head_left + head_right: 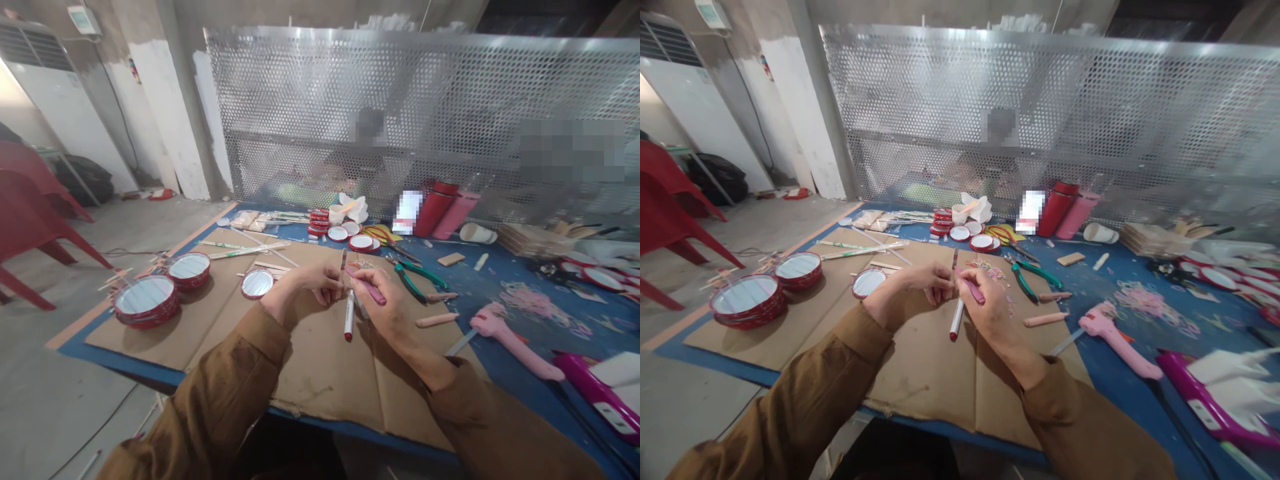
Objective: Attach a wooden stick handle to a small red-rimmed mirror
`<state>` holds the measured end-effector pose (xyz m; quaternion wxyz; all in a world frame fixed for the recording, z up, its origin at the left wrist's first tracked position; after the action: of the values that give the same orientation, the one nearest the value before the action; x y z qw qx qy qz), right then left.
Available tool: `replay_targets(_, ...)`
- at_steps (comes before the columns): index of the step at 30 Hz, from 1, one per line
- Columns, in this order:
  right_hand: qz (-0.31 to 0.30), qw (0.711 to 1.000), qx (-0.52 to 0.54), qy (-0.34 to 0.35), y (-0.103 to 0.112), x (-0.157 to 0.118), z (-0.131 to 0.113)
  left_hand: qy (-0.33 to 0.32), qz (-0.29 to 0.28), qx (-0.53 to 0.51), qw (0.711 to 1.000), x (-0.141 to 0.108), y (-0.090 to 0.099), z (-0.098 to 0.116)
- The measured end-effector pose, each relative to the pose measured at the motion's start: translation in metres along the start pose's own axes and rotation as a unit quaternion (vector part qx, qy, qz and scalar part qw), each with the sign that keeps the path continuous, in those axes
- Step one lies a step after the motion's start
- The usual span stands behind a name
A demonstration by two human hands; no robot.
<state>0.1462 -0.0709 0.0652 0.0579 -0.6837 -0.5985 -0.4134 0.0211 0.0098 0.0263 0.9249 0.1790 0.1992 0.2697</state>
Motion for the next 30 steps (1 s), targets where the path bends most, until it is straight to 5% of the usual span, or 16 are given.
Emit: replay_targets(30,-0.002,1.000,0.004,-0.002,0.0008,0.0000,-0.0039,0.014,0.005,0.017,1.000,-0.0019,0.0006,0.0022)
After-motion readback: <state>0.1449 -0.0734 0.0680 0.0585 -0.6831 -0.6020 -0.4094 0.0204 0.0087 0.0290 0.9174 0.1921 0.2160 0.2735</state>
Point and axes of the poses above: each hand's wrist, its own x-axis towards the middle knuckle, its own y-axis out of the back of the hand, z = x × y, the point moved 5 cm from there along x, towards the middle knuckle, and after that the axes turned 12 degrees about x, right-handed, at the moved point
